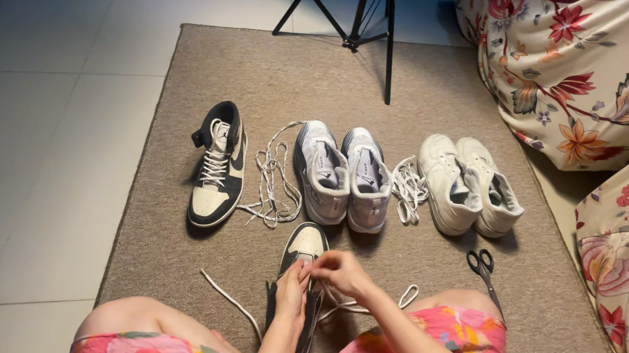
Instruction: The person sits on a rug and laces a black and white sneaker by threading white laces through the eyelets and tying them. Other shoes and loose laces are visible nearby.
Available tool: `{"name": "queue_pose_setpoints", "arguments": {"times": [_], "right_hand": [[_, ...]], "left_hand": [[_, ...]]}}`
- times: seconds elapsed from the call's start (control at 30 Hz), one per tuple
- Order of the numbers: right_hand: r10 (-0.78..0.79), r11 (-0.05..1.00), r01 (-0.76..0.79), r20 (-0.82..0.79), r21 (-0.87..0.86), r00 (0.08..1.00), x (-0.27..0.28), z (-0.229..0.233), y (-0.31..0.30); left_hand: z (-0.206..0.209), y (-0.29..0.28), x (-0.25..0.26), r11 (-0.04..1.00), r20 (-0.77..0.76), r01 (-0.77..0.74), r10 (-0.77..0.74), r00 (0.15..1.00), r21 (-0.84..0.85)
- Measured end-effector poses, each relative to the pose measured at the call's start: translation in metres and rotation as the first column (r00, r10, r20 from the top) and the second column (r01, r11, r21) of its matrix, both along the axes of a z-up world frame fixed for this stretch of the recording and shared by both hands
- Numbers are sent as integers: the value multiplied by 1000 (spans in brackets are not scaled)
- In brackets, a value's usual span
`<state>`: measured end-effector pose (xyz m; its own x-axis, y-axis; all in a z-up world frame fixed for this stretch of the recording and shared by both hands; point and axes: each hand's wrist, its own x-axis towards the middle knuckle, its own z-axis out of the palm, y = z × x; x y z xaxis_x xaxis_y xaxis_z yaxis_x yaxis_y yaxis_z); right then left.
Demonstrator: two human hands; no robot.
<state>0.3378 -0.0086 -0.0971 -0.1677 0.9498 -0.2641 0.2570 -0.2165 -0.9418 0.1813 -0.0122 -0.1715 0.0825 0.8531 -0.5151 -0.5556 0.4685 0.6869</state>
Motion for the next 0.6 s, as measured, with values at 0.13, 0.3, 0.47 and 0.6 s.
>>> {"name": "queue_pose_setpoints", "arguments": {"times": [0.13,0.3,0.47,0.6], "right_hand": [[-234,968,239,63,-80,970,15,-27,2],[-178,983,152,338,102,924,18,-10,4],[-54,994,-13,573,111,818,-2,26,12],[65,973,-195,656,126,752,1,46,19]], "left_hand": [[-13,5,9,992,-133,-118,122,984,39],[-22,11,24,994,-164,-105,102,981,-14],[-28,8,4,999,-124,-23,20,992,-25],[-20,2,11,997,-217,-66,70,974,28]]}}
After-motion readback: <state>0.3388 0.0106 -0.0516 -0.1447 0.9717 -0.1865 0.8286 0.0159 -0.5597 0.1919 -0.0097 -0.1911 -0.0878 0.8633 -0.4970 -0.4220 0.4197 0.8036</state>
